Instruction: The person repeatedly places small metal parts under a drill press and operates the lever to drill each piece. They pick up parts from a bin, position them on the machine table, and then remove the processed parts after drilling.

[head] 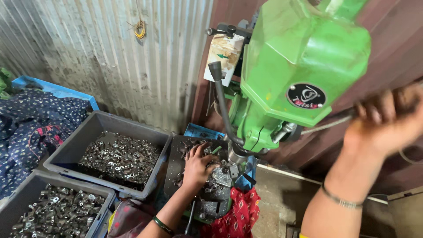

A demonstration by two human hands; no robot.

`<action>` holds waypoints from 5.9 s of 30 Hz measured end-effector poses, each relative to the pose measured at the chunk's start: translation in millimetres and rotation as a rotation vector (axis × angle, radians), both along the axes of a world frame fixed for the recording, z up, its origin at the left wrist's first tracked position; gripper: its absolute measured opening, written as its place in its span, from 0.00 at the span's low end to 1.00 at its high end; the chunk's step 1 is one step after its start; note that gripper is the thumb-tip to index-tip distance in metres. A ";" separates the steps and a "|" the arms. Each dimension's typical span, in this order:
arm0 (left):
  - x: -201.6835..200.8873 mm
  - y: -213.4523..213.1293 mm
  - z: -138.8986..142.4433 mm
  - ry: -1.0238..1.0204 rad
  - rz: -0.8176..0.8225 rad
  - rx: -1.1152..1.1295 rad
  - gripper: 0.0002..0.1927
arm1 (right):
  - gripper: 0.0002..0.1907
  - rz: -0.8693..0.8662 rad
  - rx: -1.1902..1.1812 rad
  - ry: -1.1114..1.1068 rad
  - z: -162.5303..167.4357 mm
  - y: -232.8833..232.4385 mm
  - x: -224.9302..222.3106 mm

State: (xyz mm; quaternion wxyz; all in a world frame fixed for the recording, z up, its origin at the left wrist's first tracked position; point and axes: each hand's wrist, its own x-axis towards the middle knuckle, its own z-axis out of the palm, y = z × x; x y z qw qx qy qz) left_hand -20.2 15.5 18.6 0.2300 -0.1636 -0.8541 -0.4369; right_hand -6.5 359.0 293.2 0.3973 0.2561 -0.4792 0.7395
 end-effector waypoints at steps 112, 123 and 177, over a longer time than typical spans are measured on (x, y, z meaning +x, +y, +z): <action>27.3 8.1 -27.0 0.131 0.056 0.134 0.10 | 0.23 0.143 -0.006 0.096 -44.2 -18.4 49.5; 12.3 2.6 -7.0 0.102 0.068 0.047 0.11 | 0.21 0.126 0.026 0.159 -72.8 -32.7 80.7; 31.0 -85.9 -53.2 -0.392 0.027 0.374 0.18 | 0.18 0.448 -0.589 0.103 -4.5 -60.4 58.3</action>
